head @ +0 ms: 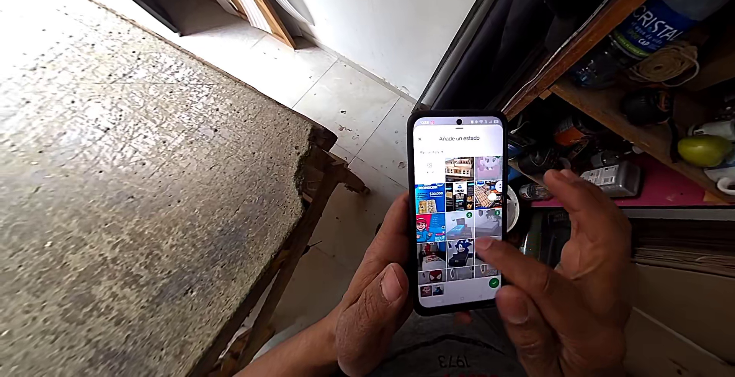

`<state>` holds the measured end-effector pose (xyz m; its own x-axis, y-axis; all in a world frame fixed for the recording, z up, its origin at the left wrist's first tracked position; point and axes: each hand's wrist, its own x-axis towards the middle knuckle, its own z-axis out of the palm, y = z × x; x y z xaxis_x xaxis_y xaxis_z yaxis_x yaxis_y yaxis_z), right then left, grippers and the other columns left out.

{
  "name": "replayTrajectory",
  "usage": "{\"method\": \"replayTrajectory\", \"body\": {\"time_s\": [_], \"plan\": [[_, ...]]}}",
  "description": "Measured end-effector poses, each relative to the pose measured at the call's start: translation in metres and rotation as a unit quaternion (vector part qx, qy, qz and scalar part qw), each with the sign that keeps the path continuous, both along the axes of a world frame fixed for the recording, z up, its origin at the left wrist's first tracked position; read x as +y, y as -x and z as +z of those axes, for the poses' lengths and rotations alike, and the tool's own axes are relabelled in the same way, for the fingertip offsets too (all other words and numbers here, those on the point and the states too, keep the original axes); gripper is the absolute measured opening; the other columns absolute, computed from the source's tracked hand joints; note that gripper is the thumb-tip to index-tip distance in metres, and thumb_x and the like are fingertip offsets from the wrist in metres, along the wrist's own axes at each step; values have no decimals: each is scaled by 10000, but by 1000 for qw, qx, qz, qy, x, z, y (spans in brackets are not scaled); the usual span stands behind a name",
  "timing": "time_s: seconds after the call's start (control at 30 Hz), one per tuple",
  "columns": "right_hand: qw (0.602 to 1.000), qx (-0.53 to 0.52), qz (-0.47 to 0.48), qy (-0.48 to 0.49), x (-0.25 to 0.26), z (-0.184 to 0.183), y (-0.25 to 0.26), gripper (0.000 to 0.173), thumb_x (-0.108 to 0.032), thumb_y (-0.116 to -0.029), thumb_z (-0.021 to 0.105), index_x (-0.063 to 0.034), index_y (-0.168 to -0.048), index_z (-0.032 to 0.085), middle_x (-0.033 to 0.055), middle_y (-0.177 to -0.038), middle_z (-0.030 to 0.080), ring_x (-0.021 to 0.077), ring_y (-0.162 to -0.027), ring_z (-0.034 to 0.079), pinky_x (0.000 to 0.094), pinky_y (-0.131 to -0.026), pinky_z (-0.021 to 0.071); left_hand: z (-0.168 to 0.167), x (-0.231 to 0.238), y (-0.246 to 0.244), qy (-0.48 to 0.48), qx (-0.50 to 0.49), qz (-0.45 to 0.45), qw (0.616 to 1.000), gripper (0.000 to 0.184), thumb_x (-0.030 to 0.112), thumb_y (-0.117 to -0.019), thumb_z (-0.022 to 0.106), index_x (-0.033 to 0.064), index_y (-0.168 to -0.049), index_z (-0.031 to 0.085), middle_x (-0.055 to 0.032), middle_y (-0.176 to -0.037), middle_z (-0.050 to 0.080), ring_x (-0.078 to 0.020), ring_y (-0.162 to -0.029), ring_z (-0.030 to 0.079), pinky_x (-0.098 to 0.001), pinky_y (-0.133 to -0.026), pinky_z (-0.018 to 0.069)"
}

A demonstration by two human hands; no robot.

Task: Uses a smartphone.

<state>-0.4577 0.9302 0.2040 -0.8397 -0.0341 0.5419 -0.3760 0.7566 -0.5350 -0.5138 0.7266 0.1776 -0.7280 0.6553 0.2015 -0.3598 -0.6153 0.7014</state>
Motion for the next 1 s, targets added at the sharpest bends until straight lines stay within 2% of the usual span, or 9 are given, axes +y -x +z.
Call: {"method": "replayTrajectory", "body": {"time_s": [0.1, 0.17, 0.53, 0.67, 0.83, 0.9, 1.0], "plan": [[999, -10, 42, -20, -11, -2, -1, 358, -535, -1054, 424, -375, -1212, 702, 19, -1631, 340, 303, -1565, 143, 541, -1251, 193, 0, 1, -1, 26, 26, 21, 999, 696, 535, -1043, 463, 162, -1587, 242, -90, -1452, 527, -204, -1304, 566, -387, -1051, 525], [998, -13, 52, -41, -15, -4, -1, 364, -536, -1051, 422, -385, -1240, 694, 15, -1642, 324, 305, -1566, 121, 540, -1245, 170, -1, 2, -1, 41, 46, 37, 997, 707, 546, -1046, 441, 141, -1590, 240, -77, -1453, 531, -179, -1322, 548, -378, -1104, 479], [997, -18, 55, -55, -19, -8, 0, 364, -537, -1051, 426, -391, -1256, 689, 15, -1642, 324, 317, -1568, 111, 562, -1245, 159, -2, 0, -2, 42, 47, 48, 997, 713, 548, -1045, 440, 134, -1591, 239, -88, -1456, 524, -190, -1327, 541, -387, -1107, 476], [999, 1, 32, -38, -13, -6, -3, 356, -527, -1052, 423, -379, -1218, 702, -8, -1618, 366, 301, -1563, 148, 531, -1250, 196, -2, -1, -1, 16, 24, 38, 999, 690, 532, -1038, 474, 160, -1578, 260, -103, -1457, 524, -224, -1319, 556, -417, -1072, 510], [999, -9, 17, -27, -7, -7, -6, 351, -501, -1062, 421, -365, -1209, 709, 14, -1607, 380, 308, -1559, 164, 526, -1244, 223, -2, -1, -1, -3, 0, 25, 1000, 692, 518, -1032, 503, 187, -1587, 257, -112, -1471, 513, -250, -1316, 562, -427, -1022, 548], [1000, 2, -1, -14, -4, -7, -9, 349, -497, -1061, 420, -357, -1185, 715, -9, -1589, 410, 305, -1550, 198, 513, -1238, 258, -2, -1, -1, -15, -15, 18, 1000, 678, 505, -1032, 518, 199, -1582, 267, -132, -1466, 519, -287, -1299, 583, -436, -934, 602], [1000, 3, -21, -2, 2, -8, -10, 352, -487, -1064, 423, -345, -1147, 734, 17, -1566, 436, 310, -1538, 227, 514, -1223, 279, -1, -2, -1, -17, -30, 10, 999, 682, 497, -1027, 535, 220, -1588, 262, -154, -1464, 519, -332, -1283, 590, -462, -859, 625]]}}
